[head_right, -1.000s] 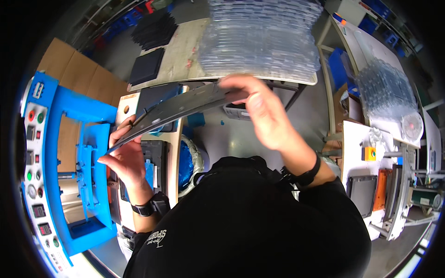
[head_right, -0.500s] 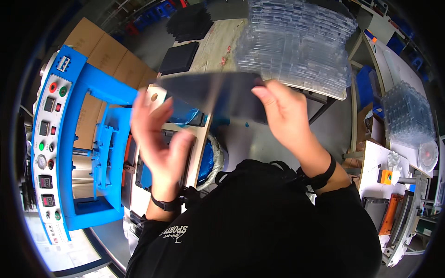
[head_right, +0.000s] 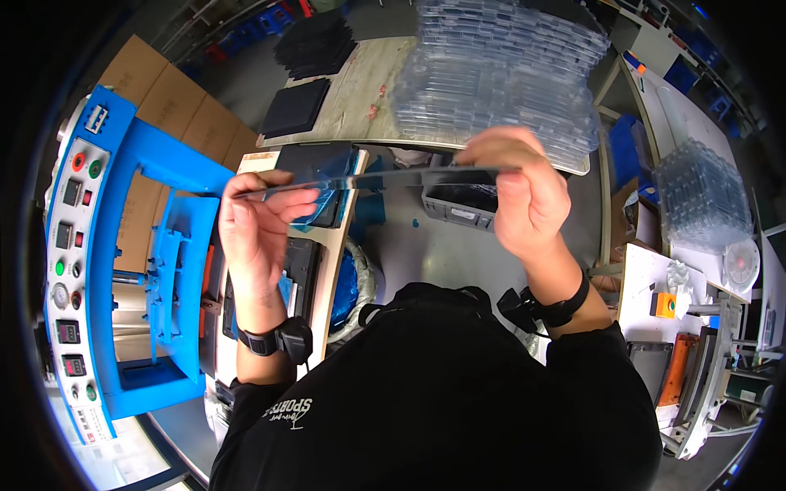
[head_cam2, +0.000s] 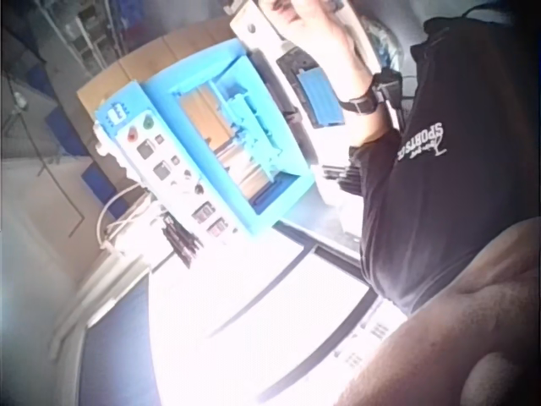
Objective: Assembling plastic and electronics components using a heat press machine.
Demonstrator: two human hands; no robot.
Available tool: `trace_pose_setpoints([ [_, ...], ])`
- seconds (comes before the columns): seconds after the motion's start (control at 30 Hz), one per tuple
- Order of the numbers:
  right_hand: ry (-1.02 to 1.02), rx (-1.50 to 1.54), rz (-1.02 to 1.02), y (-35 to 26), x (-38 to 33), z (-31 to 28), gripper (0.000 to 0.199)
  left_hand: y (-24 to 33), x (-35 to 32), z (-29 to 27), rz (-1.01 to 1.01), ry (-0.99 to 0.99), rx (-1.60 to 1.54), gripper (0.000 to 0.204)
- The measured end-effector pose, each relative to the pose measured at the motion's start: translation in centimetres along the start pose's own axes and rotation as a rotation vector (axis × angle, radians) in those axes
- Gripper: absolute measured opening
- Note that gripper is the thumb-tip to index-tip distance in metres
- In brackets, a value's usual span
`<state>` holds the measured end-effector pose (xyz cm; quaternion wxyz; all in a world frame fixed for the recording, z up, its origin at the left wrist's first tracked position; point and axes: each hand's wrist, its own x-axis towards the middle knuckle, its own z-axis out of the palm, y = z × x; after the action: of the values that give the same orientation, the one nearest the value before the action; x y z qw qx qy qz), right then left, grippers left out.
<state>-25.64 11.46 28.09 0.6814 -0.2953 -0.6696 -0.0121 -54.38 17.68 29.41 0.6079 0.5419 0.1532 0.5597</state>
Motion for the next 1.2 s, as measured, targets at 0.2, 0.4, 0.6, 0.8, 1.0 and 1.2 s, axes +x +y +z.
trace_pose_setpoints([
  [0.2,-0.093,-0.093,0.307,-0.6,-0.6,-0.3,0.034,2.4,-0.2,0.8,0.366,0.084,0.387,0.048],
  [0.4,0.071,0.208,0.202,-1.3,-0.3,1.7,0.054,3.3,-0.2,2.1,0.473,0.06,0.402,0.05],
  [0.6,0.042,0.179,0.355,-2.0,0.0,1.6,0.05,3.2,-1.0,1.7,0.371,0.081,0.37,0.044],
  [0.8,-0.012,0.079,0.342,-3.1,0.4,2.2,0.056,3.1,-1.4,0.7,0.379,0.07,0.343,0.044],
  [1.0,-0.014,0.198,0.404,-3.4,0.7,2.3,0.043,3.1,-1.5,0.1,0.429,0.083,0.39,0.038],
  [1.2,-0.442,-0.438,0.275,-6.1,1.7,4.9,0.054,2.6,-0.6,4.4,0.65,0.021,1.21,0.034],
])
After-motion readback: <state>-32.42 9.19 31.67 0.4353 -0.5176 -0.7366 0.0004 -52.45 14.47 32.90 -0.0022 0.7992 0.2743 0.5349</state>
